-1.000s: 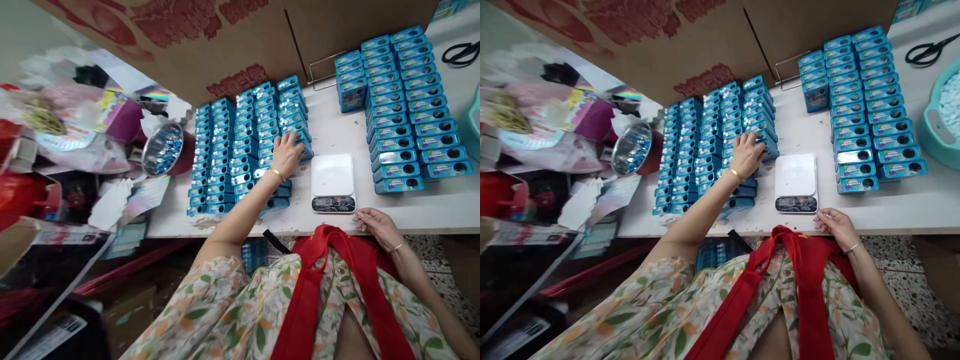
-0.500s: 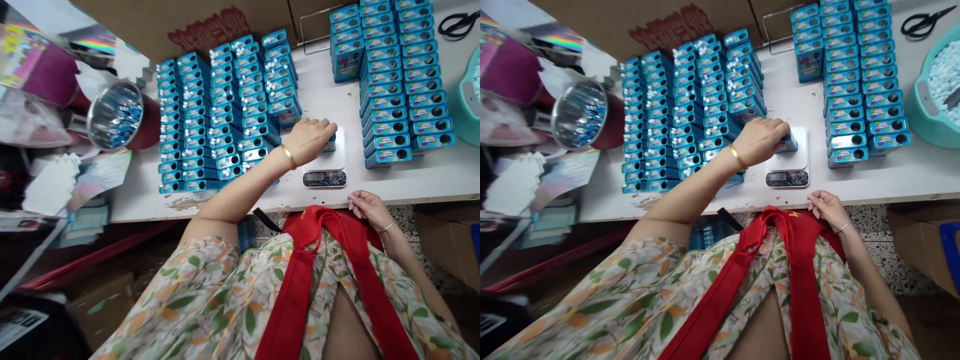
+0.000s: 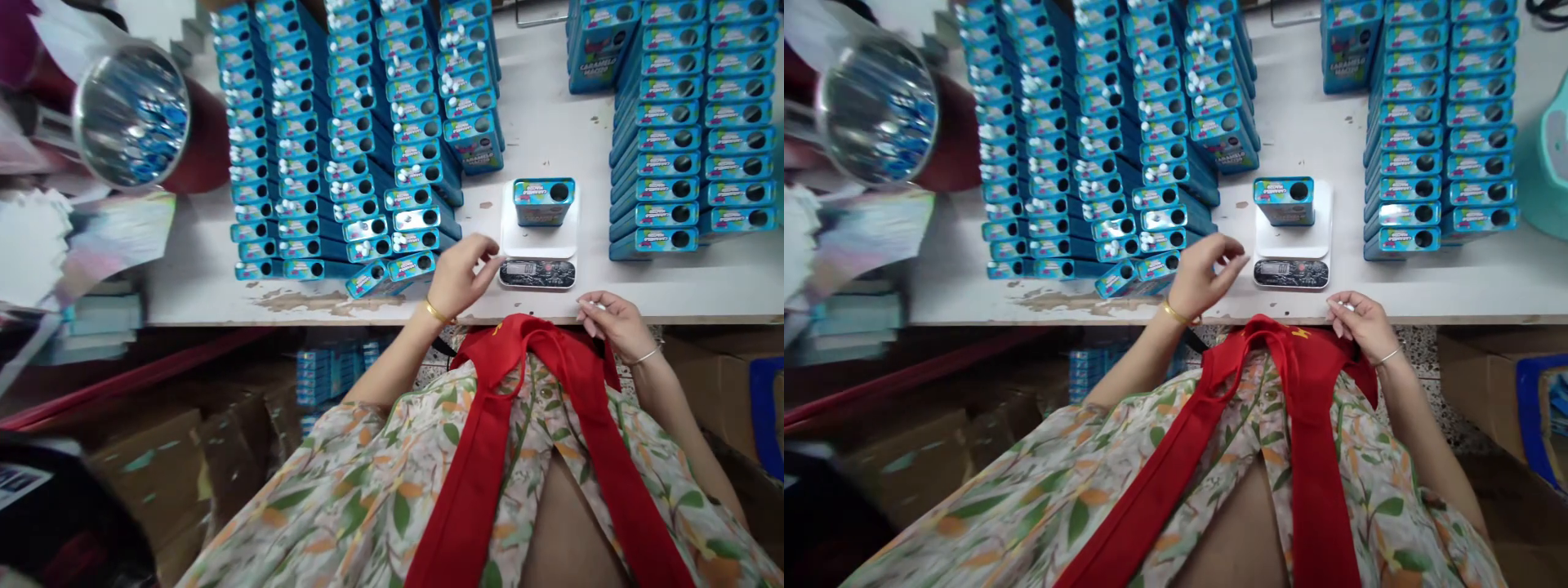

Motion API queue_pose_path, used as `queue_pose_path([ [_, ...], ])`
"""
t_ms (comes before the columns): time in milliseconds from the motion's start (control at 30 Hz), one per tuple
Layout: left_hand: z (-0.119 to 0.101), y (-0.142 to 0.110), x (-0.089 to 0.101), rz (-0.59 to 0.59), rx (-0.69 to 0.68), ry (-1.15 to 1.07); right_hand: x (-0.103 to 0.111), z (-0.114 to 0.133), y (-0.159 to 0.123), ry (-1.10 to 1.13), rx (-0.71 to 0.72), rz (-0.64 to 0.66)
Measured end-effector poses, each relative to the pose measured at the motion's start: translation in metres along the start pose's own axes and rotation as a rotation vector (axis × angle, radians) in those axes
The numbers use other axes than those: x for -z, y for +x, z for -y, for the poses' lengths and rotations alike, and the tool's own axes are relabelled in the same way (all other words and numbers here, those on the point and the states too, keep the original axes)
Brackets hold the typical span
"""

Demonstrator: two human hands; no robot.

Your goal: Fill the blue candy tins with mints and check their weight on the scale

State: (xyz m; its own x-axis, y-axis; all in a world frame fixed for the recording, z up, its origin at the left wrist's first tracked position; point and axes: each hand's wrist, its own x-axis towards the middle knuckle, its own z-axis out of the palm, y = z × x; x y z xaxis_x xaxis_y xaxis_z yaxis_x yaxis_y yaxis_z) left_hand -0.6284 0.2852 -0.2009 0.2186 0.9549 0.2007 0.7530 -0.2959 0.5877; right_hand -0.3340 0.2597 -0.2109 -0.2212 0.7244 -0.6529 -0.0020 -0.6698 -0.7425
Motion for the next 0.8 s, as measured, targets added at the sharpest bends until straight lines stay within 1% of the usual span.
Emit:
queue_pose_path([
  [100, 0.02, -0.037, -0.032, 0.081, 0.106, -0.013, -0.003, 0.034, 0.01, -0.087, 0.156, -0.008],
  [133, 0.027, -0.046, -0.042, 0.082, 0.143, -0.018, -0.006, 0.049, 0.014, -0.119, 0.225, -0.012],
  [200, 0.037, -0.058, -0.056, 0.046, 0.198, -0.046, -0.013, 0.082, 0.024, -0.21, 0.354, -0.01],
  [300, 0.046, -0.065, -0.067, -0.037, 0.207, -0.081, -0.025, 0.126, 0.04, -0.408, 0.506, 0.02],
  [400, 0.049, -0.065, -0.072, -0.077, 0.177, -0.077, -0.036, 0.156, 0.058, -0.656, 0.592, 0.032],
  [500, 0.05, -0.064, -0.073, -0.077, 0.179, -0.095, -0.043, 0.168, 0.076, -0.892, 0.632, 0.031],
  [600, 0.05, -0.064, -0.071, -0.076, 0.184, -0.116, -0.046, 0.171, 0.088, -1.112, 0.683, 0.015],
  [700, 0.049, -0.064, -0.07, -0.069, 0.193, -0.132, -0.05, 0.173, 0.091, -1.296, 0.715, 0.003],
  [800, 0.049, -0.064, -0.069, -0.07, 0.199, -0.146, -0.057, 0.176, 0.089, -1.399, 0.715, -0.024],
])
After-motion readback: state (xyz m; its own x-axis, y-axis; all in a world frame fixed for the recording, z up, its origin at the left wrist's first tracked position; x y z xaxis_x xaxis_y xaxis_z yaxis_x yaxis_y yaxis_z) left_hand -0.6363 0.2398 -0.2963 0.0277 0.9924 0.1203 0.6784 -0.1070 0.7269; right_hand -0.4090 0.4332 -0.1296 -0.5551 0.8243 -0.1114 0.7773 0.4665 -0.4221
